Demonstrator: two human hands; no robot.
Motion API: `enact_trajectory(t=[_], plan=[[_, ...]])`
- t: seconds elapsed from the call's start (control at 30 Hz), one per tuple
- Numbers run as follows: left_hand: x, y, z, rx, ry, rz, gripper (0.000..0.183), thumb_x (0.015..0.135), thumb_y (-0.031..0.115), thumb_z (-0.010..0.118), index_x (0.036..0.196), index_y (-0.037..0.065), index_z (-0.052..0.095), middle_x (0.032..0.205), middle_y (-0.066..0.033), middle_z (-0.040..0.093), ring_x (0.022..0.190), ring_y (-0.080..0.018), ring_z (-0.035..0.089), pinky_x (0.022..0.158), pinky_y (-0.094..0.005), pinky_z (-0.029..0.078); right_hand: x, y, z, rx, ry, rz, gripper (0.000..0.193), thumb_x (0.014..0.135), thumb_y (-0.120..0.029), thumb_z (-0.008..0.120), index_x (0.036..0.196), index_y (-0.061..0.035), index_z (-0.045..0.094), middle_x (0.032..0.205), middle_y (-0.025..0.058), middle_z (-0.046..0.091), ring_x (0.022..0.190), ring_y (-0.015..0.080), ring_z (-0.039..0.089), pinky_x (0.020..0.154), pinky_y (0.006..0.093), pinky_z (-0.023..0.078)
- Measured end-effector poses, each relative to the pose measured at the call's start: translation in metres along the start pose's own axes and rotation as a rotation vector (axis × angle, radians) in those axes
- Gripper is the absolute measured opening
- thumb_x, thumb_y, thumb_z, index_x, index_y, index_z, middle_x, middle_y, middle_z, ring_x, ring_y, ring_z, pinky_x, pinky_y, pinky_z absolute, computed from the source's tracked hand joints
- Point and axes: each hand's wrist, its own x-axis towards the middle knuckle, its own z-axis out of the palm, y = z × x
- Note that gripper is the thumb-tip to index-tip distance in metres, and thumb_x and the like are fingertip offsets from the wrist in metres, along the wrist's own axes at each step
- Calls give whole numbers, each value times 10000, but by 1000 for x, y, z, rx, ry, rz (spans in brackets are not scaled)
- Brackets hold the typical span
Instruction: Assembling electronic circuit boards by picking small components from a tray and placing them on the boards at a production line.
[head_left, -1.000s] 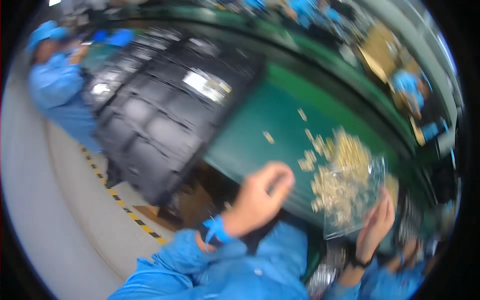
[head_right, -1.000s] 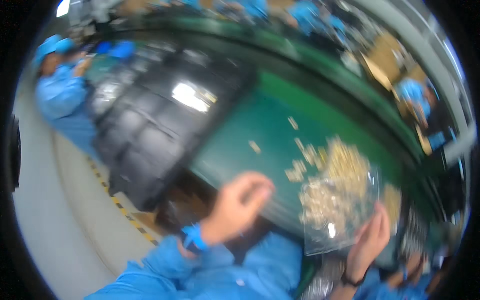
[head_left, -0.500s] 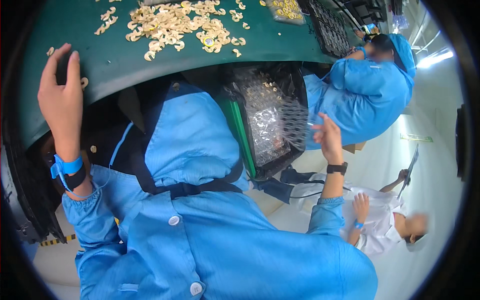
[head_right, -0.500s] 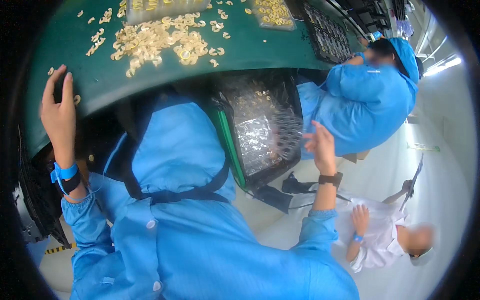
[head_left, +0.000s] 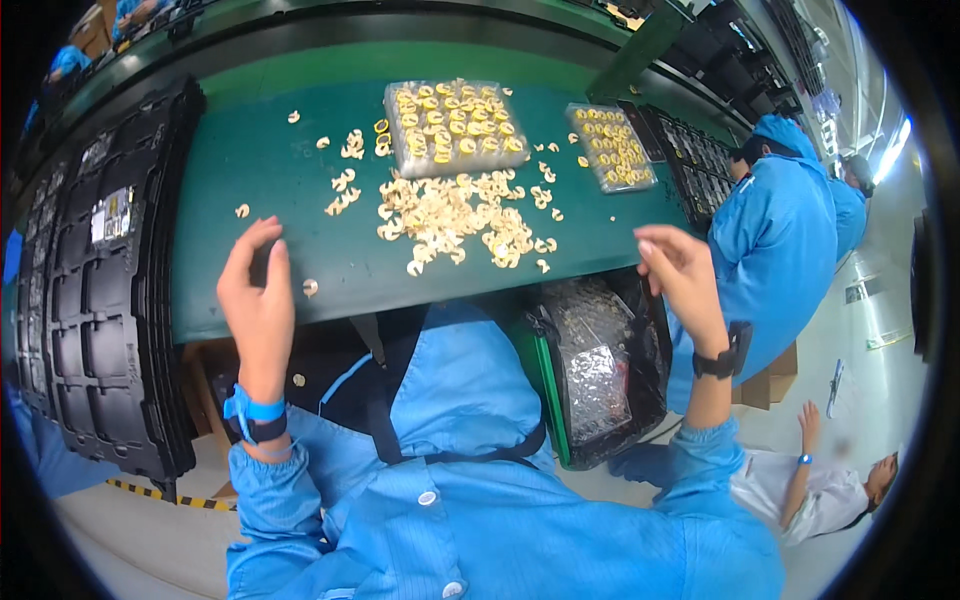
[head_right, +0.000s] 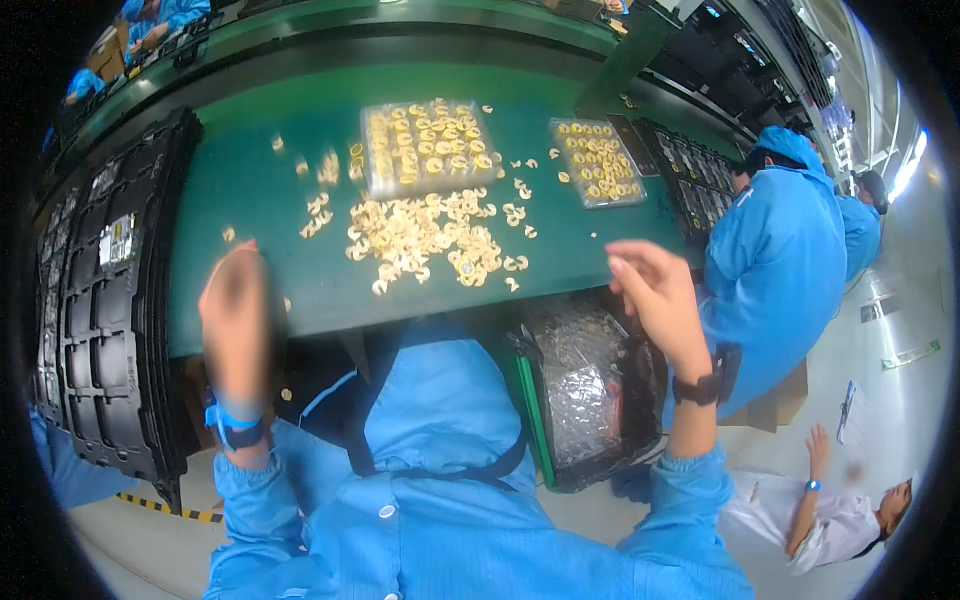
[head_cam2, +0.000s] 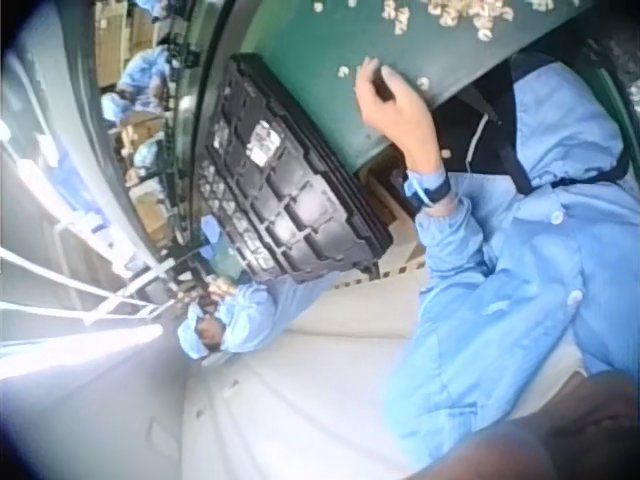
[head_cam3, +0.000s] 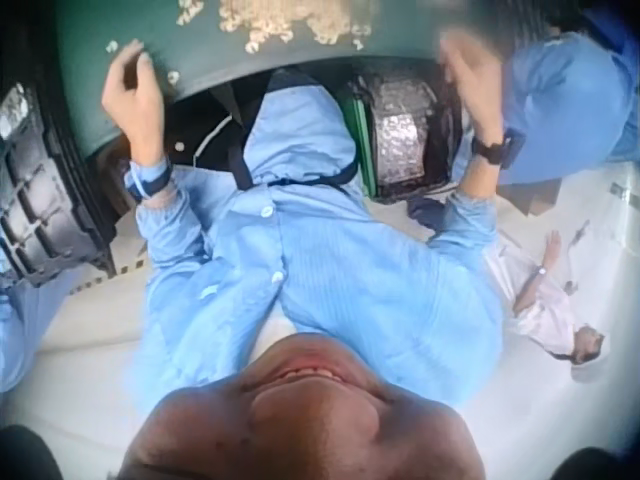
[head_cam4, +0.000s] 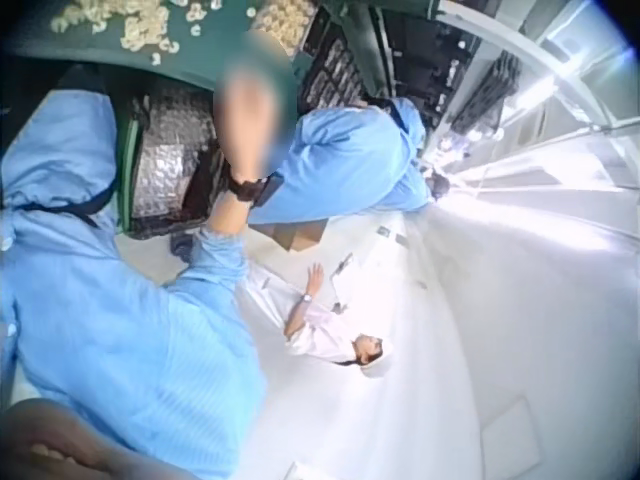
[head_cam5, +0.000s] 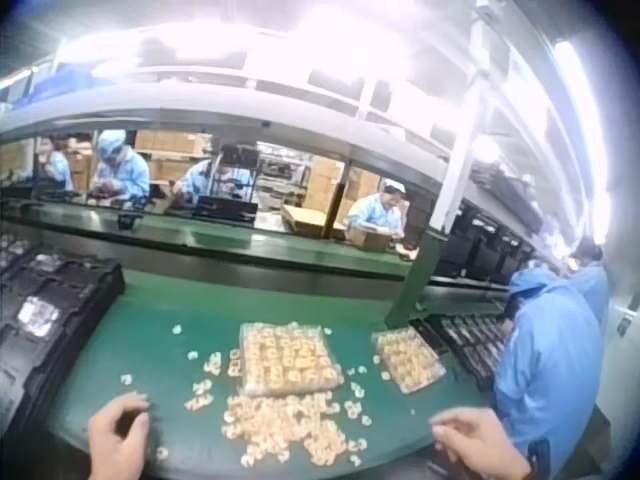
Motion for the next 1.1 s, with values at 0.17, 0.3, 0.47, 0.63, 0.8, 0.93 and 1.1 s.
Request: enact_trajectory(t=[0.17, 0.3, 0.47, 0.63, 0.8, 0.93, 1.1], plan=[[13, 91, -25, -114, -102, -88, 209, 1030, 58, 644, 1192, -54, 713, 1156, -117, 748, 1142, -179, 678, 1012, -314, 492, 66, -52, 24, -77, -68, -227, 265, 1006, -191, 724, 1158, 26, 734, 799, 39, 702, 630, 81, 600, 569, 242, 467], [35, 132, -27, -243, -251, -118, 172, 1015, 28, 650, 1144, -68, 710, 1100, -140, 756, 1013, -202, 742, 921, -329, 572, 116, -73, 29, -94, -123, -282, 267, 963, -186, 748, 1110, 37, 740, 798, 41, 707, 628, 76, 606, 571, 257, 478], [100, 153, 22, -423, -316, -12, 215, 1030, 114, 666, 1140, -66, 709, 1070, -168, 757, 918, -248, 769, 843, -329, 600, 207, -73, 70, -252, -120, -564, 267, 891, -186, 794, 1061, 18, 784, 890, 152, 782, 844, 239, 748, 779, 375, 578], [165, 130, 81, -345, -406, -4, 216, 994, 101, 666, 1089, -87, 714, 991, -137, 779, 841, -189, 765, 758, -285, 588, 254, -85, 81, -386, -208, -587, 229, 863, -182, 816, 946, 26, 770, 807, 81, 720, 759, 147, 618, 699, 323, 517], [205, 66, 126, -294, -363, -130, 232, 1005, 113, 644, 1122, -79, 699, 955, -136, 776, 731, -161, 741, 638, -270, 554, 269, -76, 96, -239, -475, -526, 240, 852, -163, 794, 975, 42, 774, 808, 107, 743, 776, 164, 670, 691, 335, 526], [195, 32, 145, -295, 13, -77, 189, 1019, 71, 641, 1136, -65, 700, 877, -85, 750, 600, -68, 592, 534, -229, 467, 265, -72, 108, -234, -368, -600, 247, 847, -189, 829, 1024, -23, 782, 886, 84, 669, 784, 186, 584, 701, 330, 482], [191, 20, 169, -199, 111, 134, 86, 964, 51, 682, 1023, 5, 724, 704, -61, 680, 621, -72, 636, 563, -259, 496, 273, -53, 107, -159, -361, -599, 229, 827, -143, 840, 982, 0, 750, 882, 53, 574, 744, 159, 482, 639, 310, 366]])
